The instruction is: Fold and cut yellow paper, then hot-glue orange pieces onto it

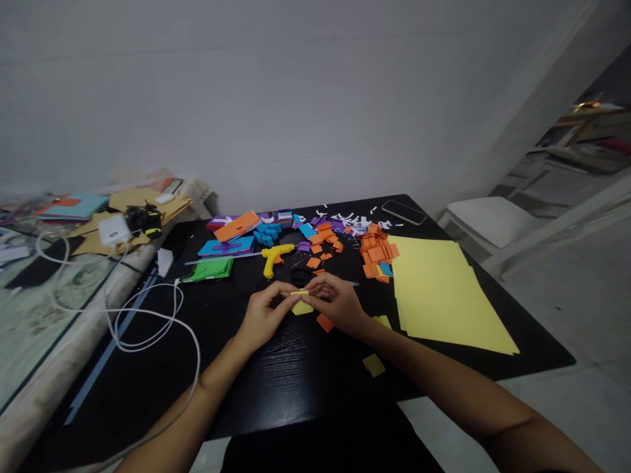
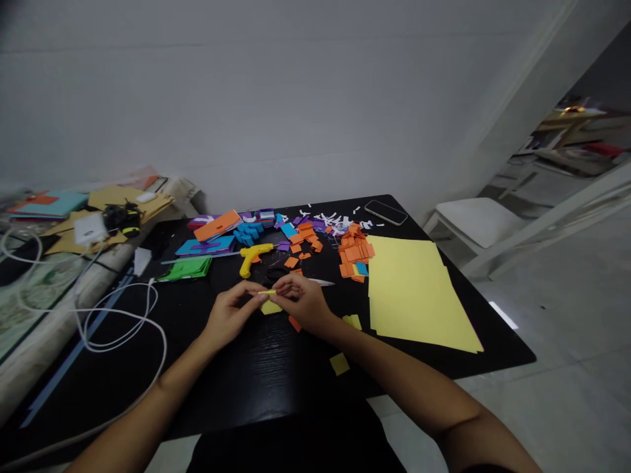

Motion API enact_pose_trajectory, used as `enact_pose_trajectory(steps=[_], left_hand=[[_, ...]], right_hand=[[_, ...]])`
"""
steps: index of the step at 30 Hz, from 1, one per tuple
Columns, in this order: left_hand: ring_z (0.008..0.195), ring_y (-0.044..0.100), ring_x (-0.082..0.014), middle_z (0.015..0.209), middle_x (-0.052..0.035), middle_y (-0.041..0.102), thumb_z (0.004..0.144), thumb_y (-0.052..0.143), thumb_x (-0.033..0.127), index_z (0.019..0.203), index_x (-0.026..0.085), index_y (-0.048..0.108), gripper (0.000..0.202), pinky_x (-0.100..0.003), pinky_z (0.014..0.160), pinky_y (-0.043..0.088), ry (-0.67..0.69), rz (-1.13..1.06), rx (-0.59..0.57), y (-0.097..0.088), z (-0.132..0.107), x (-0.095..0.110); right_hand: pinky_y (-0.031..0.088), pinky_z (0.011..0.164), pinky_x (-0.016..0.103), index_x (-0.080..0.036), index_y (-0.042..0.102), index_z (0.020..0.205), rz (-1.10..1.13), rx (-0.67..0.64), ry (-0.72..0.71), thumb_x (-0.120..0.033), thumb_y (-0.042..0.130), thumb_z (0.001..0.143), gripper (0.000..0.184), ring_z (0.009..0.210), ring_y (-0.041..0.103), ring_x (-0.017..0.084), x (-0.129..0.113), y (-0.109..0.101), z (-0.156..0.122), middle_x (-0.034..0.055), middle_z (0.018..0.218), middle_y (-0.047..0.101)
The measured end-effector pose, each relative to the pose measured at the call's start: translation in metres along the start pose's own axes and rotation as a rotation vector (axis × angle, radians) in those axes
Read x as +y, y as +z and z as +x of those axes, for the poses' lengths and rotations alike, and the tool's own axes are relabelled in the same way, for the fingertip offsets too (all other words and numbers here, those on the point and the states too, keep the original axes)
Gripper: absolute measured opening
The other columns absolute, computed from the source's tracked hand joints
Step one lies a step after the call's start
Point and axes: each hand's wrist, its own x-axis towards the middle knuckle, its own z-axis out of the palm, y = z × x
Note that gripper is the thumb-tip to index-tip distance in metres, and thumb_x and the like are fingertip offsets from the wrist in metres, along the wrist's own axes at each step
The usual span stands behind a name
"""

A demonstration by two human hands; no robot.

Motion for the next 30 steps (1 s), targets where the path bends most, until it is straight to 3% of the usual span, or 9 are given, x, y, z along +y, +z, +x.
enact_pose_trajectory(steps=[8, 17, 30], left_hand=[[0.078, 0.068, -0.0143, 0.085, -0.0018, 0.074, 0.091, 0.07, 0.034, 0.091, 0.018, 0.074, 0.016, -0.022, 0.072, 0.051, 0.054, 0.053, 0.024, -0.0015, 0.0006, 0.0009], [0.078, 0.067, -0.0135, 0.085, -0.0006, 0.074, 0.088, 0.073, 0.033, 0.091, 0.019, 0.074, 0.014, -0.021, 0.073, 0.051, 0.069, 0.072, 0.013, -0.0012, 0.0003, -0.0022], [0.082, 0.067, -0.0146, 0.088, -0.002, 0.073, 0.09, 0.07, 0.034, 0.096, 0.018, 0.073, 0.018, -0.023, 0.077, 0.052, 0.033, 0.043, -0.016, -0.0005, -0.0003, 0.0044]], right_hand=[[0.058, 0.081, 0.031, -0.018, 0.07, 0.102, -0.083, -0.079, -0.035, -0.035, 0.076, 0.083, 0.026, 0.087, 0.072, 0.018, -0.002, -0.0031, -0.0008, 0.0061, 0.092, 0.074], [0.057, 0.075, 0.029, -0.019, 0.074, 0.092, -0.173, -0.057, -0.06, -0.035, 0.073, 0.085, 0.017, 0.081, 0.072, 0.018, 0.0007, -0.0047, 0.0021, 0.005, 0.088, 0.076], [0.054, 0.071, 0.027, -0.021, 0.076, 0.091, -0.409, 0.029, -0.266, -0.025, 0.072, 0.088, 0.006, 0.079, 0.073, 0.018, -0.001, -0.0039, -0.0016, 0.0038, 0.088, 0.078]])
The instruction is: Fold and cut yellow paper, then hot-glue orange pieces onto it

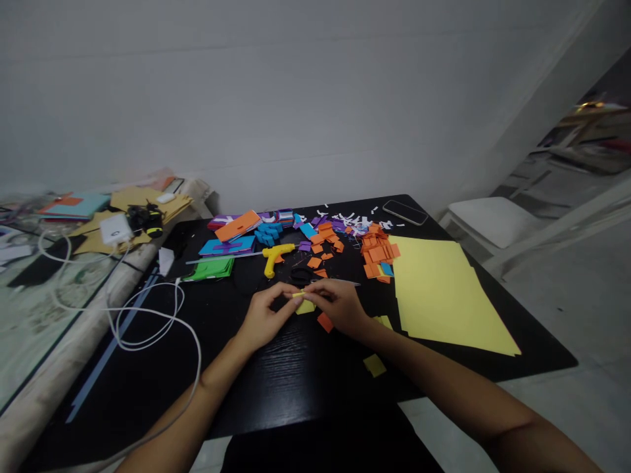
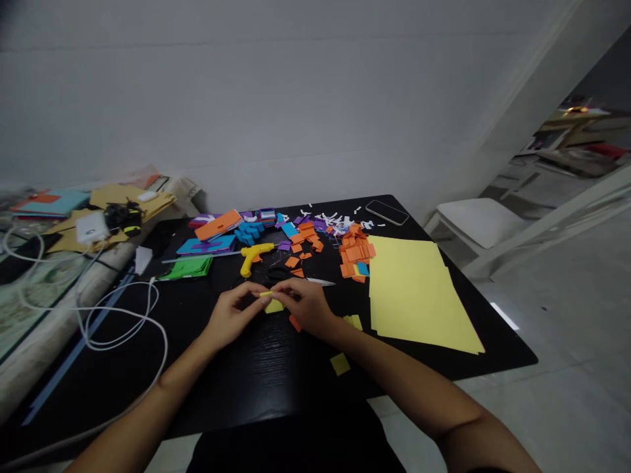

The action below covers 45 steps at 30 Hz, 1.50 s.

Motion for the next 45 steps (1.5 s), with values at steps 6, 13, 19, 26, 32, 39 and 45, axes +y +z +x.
enact_pose_trajectory(steps=[6, 13, 19, 26, 32, 39, 45], left_hand=[[0.079, 0.067, -0.0145, 0.086, -0.0019, 0.074, 0.095, 0.062, 0.035, 0.094, 0.018, 0.074, 0.021, -0.023, 0.073, 0.05, -0.026, -0.005, -0.02, -0.0012, -0.0005, -0.0041], [0.08, 0.068, -0.0149, 0.088, -0.0018, 0.075, 0.094, 0.063, 0.035, 0.091, 0.019, 0.074, 0.02, -0.023, 0.074, 0.05, -0.026, -0.002, -0.019, -0.0003, 0.0013, -0.0066], [0.079, 0.068, -0.0152, 0.087, -0.0031, 0.074, 0.095, 0.062, 0.036, 0.092, 0.018, 0.073, 0.021, -0.023, 0.073, 0.051, 0.0, 0.003, -0.019, -0.0002, 0.0013, -0.0065], [0.079, 0.067, -0.0155, 0.087, -0.0037, 0.074, 0.097, 0.06, 0.037, 0.092, 0.017, 0.072, 0.023, -0.024, 0.074, 0.051, 0.034, 0.062, -0.007, -0.0003, 0.0003, -0.0062], [0.08, 0.068, -0.0152, 0.088, -0.0036, 0.074, 0.097, 0.06, 0.035, 0.093, 0.018, 0.072, 0.022, -0.023, 0.075, 0.052, 0.043, 0.082, -0.011, 0.0012, -0.0003, -0.0051], [0.081, 0.068, -0.0153, 0.09, -0.0037, 0.075, 0.096, 0.062, 0.035, 0.094, 0.018, 0.072, 0.02, -0.024, 0.076, 0.052, 0.048, 0.064, -0.025, -0.0007, -0.0004, -0.0053], [0.083, 0.069, -0.0159, 0.09, -0.0036, 0.075, 0.094, 0.065, 0.034, 0.096, 0.018, 0.073, 0.018, -0.024, 0.077, 0.052, 0.037, 0.044, -0.016, -0.0009, 0.0003, -0.0073]], right_hand=[[0.053, 0.07, 0.026, -0.02, 0.075, 0.091, -0.065, 0.008, -0.072, -0.023, 0.071, 0.089, 0.005, 0.075, 0.072, 0.016, -0.0057, -0.0008, 0.0004, 0.0031, 0.086, 0.077], [0.054, 0.069, 0.026, -0.02, 0.076, 0.09, -0.068, 0.014, -0.042, -0.024, 0.071, 0.089, 0.007, 0.075, 0.072, 0.016, -0.0034, 0.0004, -0.0001, 0.0034, 0.085, 0.077], [0.055, 0.069, 0.026, -0.02, 0.075, 0.09, -0.041, 0.016, 0.002, -0.029, 0.071, 0.089, 0.01, 0.075, 0.072, 0.017, -0.0014, 0.0022, -0.0001, 0.0042, 0.085, 0.077], [0.056, 0.073, 0.028, -0.017, 0.073, 0.101, 0.049, -0.088, 0.112, -0.03, 0.073, 0.086, 0.02, 0.079, 0.072, 0.017, 0.0019, 0.0007, 0.0008, 0.0051, 0.087, 0.076], [0.054, 0.074, 0.028, -0.019, 0.075, 0.094, 0.025, -0.099, 0.13, -0.026, 0.073, 0.086, 0.011, 0.081, 0.071, 0.018, -0.0013, -0.002, 0.0024, 0.0047, 0.089, 0.077], [0.052, 0.071, 0.027, -0.018, 0.075, 0.093, 0.037, -0.076, 0.126, -0.024, 0.076, 0.083, 0.012, 0.077, 0.071, 0.017, -0.003, -0.0018, 0.0008, 0.004, 0.086, 0.077], [0.054, 0.073, 0.029, -0.019, 0.075, 0.093, 0.039, -0.062, 0.131, -0.03, 0.074, 0.086, 0.013, 0.08, 0.072, 0.018, -0.0046, -0.0008, 0.0002, 0.0046, 0.088, 0.077]])
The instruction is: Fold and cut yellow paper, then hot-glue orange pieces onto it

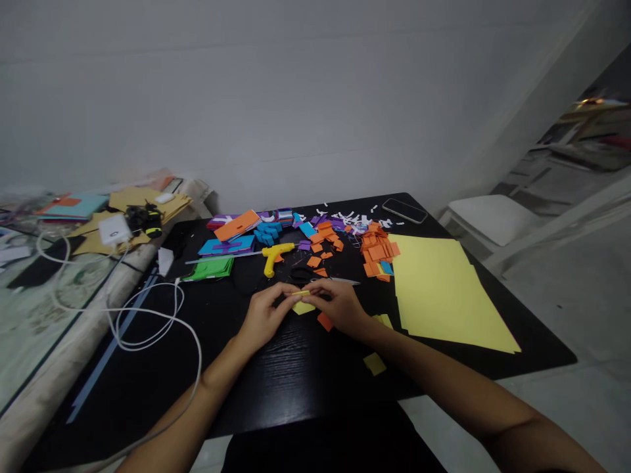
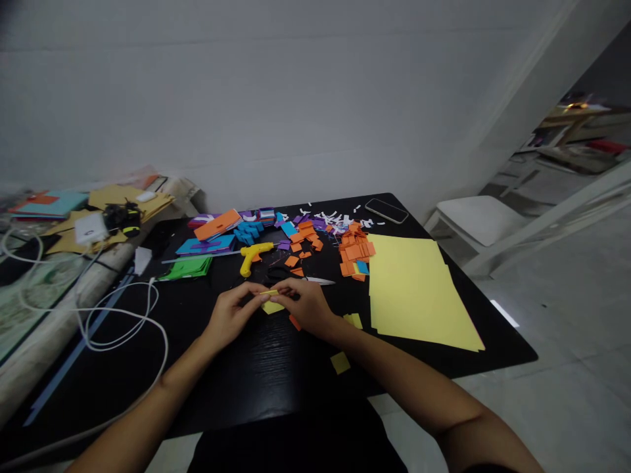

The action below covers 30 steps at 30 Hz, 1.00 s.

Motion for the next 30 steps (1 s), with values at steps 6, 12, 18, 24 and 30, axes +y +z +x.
enact_pose_trajectory(steps=[6, 12, 18, 24, 30], left_hand=[[0.08, 0.068, -0.0159, 0.086, -0.0036, 0.074, 0.09, 0.068, 0.037, 0.096, 0.018, 0.075, 0.021, -0.024, 0.074, 0.054, -0.064, -0.076, 0.014, 0.0008, 0.0022, 0.0027], [0.079, 0.068, -0.0163, 0.085, -0.0037, 0.074, 0.088, 0.071, 0.037, 0.092, 0.018, 0.076, 0.02, -0.025, 0.074, 0.054, -0.063, -0.092, 0.038, 0.001, 0.0023, 0.0002], [0.079, 0.068, -0.0164, 0.085, -0.003, 0.075, 0.088, 0.072, 0.036, 0.092, 0.019, 0.076, 0.018, -0.025, 0.075, 0.053, -0.045, -0.042, 0.05, 0.0007, 0.002, 0.0019], [0.078, 0.069, -0.017, 0.085, -0.0035, 0.076, 0.089, 0.071, 0.038, 0.091, 0.018, 0.076, 0.02, -0.026, 0.074, 0.054, 0.002, 0.016, 0.051, 0.0013, 0.0019, 0.0042], [0.079, 0.07, -0.0168, 0.088, -0.0033, 0.076, 0.089, 0.071, 0.036, 0.093, 0.019, 0.076, 0.018, -0.026, 0.076, 0.055, 0.0, 0.015, 0.041, 0.0017, 0.0012, 0.0028]], right_hand=[[0.055, 0.073, 0.028, -0.02, 0.075, 0.093, 0.015, 0.022, -0.001, -0.03, 0.075, 0.085, 0.013, 0.08, 0.073, 0.018, -0.001, 0.0001, -0.0006, 0.0042, 0.088, 0.077], [0.056, 0.073, 0.028, -0.019, 0.074, 0.094, 0.029, 0.022, -0.005, -0.029, 0.075, 0.085, 0.014, 0.08, 0.072, 0.018, 0.002, 0.0017, -0.0005, 0.0038, 0.087, 0.077], [0.054, 0.073, 0.028, -0.018, 0.073, 0.096, 0.019, -0.038, -0.01, -0.032, 0.069, 0.089, 0.016, 0.08, 0.071, 0.017, -0.0009, -0.0007, 0.0007, 0.0046, 0.088, 0.076], [0.052, 0.069, 0.027, -0.018, 0.072, 0.086, 0.017, -0.022, 0.002, -0.03, 0.064, 0.093, 0.016, 0.077, 0.069, 0.016, 0.0042, -0.001, 0.0031, 0.0032, 0.083, 0.075], [0.052, 0.071, 0.027, -0.019, 0.072, 0.088, -0.008, -0.021, -0.017, -0.028, 0.063, 0.092, 0.013, 0.078, 0.069, 0.017, 0.0034, -0.001, 0.0025, 0.0029, 0.085, 0.075]])
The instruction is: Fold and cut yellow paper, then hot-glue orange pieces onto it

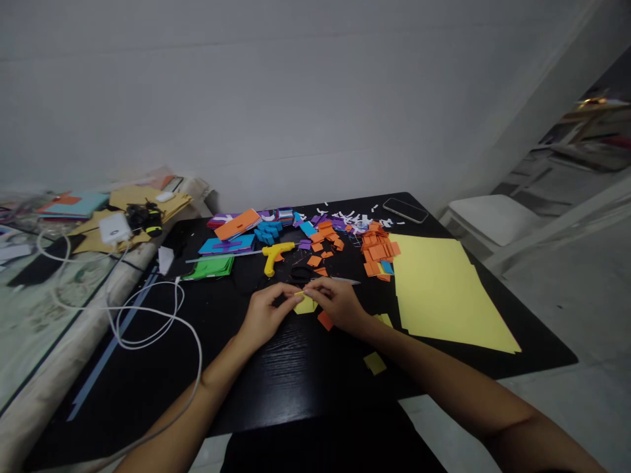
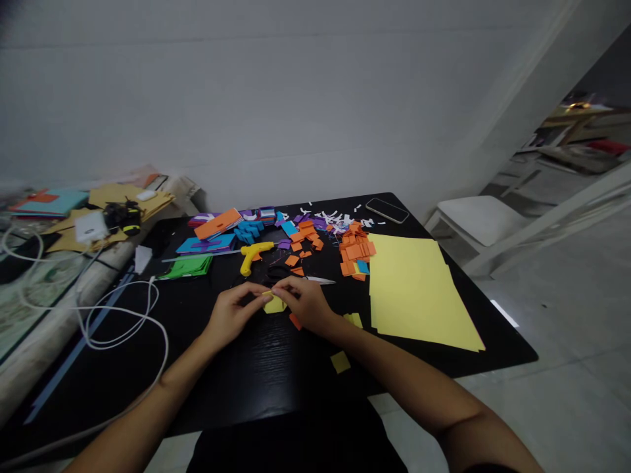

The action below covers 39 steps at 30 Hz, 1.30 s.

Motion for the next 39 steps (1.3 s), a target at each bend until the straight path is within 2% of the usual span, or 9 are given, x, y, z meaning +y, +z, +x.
enact_pose_trajectory(steps=[11, 19, 25, 28, 31, 34, 39], left_hand=[[0.077, 0.068, -0.0159, 0.082, -0.0027, 0.075, 0.086, 0.074, 0.035, 0.09, 0.018, 0.076, 0.017, -0.024, 0.073, 0.054, -0.043, -0.044, 0.037, 0.0004, 0.0004, 0.0009], [0.082, 0.069, -0.0159, 0.089, -0.0031, 0.076, 0.093, 0.066, 0.033, 0.093, 0.018, 0.075, 0.018, -0.025, 0.078, 0.053, -0.006, -0.026, -0.009, -0.0027, -0.0005, -0.0008], [0.079, 0.068, -0.015, 0.086, -0.0025, 0.075, 0.093, 0.065, 0.032, 0.091, 0.018, 0.074, 0.017, -0.024, 0.076, 0.052, -0.006, -0.023, 0.036, -0.004, -0.001, -0.0038], [0.079, 0.067, -0.0148, 0.086, -0.0029, 0.073, 0.093, 0.065, 0.032, 0.09, 0.017, 0.072, 0.017, -0.023, 0.074, 0.052, -0.024, -0.052, 0.087, -0.0034, 0.0004, -0.0031], [0.078, 0.066, -0.0148, 0.085, -0.0032, 0.072, 0.093, 0.064, 0.032, 0.091, 0.016, 0.071, 0.018, -0.023, 0.072, 0.052, -0.028, -0.074, 0.12, -0.0024, 0.0012, -0.0023], [0.079, 0.067, -0.0149, 0.087, -0.0036, 0.072, 0.093, 0.064, 0.031, 0.093, 0.016, 0.071, 0.017, -0.024, 0.074, 0.052, 0.001, -0.062, 0.101, -0.002, 0.0008, -0.0018], [0.08, 0.067, -0.0151, 0.086, -0.003, 0.072, 0.093, 0.066, 0.028, 0.09, 0.017, 0.072, 0.012, -0.025, 0.077, 0.051, 0.095, -0.007, 0.058, -0.0035, 0.0006, -0.0022]], right_hand=[[0.053, 0.074, 0.027, -0.018, 0.071, 0.093, 0.015, 0.006, -0.023, -0.027, 0.066, 0.091, 0.01, 0.081, 0.071, 0.017, -0.0017, 0.0, 0.0, 0.004, 0.087, 0.076], [0.052, 0.073, 0.027, -0.019, 0.073, 0.088, -0.067, 0.044, -0.092, -0.025, 0.069, 0.09, 0.008, 0.08, 0.071, 0.017, -0.0013, 0.0, -0.0002, 0.0039, 0.087, 0.077], [0.053, 0.074, 0.028, -0.017, 0.071, 0.093, -0.091, 0.043, -0.133, -0.026, 0.071, 0.088, 0.01, 0.08, 0.069, 0.017, -0.0006, -0.0009, -0.0006, 0.0048, 0.089, 0.075], [0.052, 0.078, 0.031, -0.018, 0.069, 0.095, -0.108, 0.038, -0.197, -0.025, 0.074, 0.085, 0.014, 0.083, 0.067, 0.018, -0.0007, -0.0025, -0.0001, 0.0058, 0.092, 0.074], [0.051, 0.081, 0.033, -0.018, 0.069, 0.092, -0.1, 0.03, -0.261, -0.021, 0.073, 0.086, 0.008, 0.085, 0.066, 0.019, 0.001, -0.0021, 0.0007, 0.0059, 0.09, 0.073], [0.051, 0.084, 0.035, -0.018, 0.068, 0.087, -0.092, 0.066, -0.303, -0.017, 0.071, 0.086, 0.003, 0.087, 0.066, 0.019, 0.0036, -0.0002, 0.0018, 0.0061, 0.088, 0.072], [0.05, 0.086, 0.037, -0.019, 0.066, 0.083, -0.124, 0.092, -0.342, -0.015, 0.07, 0.087, 0.006, 0.088, 0.065, 0.02, 0.0059, 0.0011, 0.0032, 0.0046, 0.085, 0.072]])
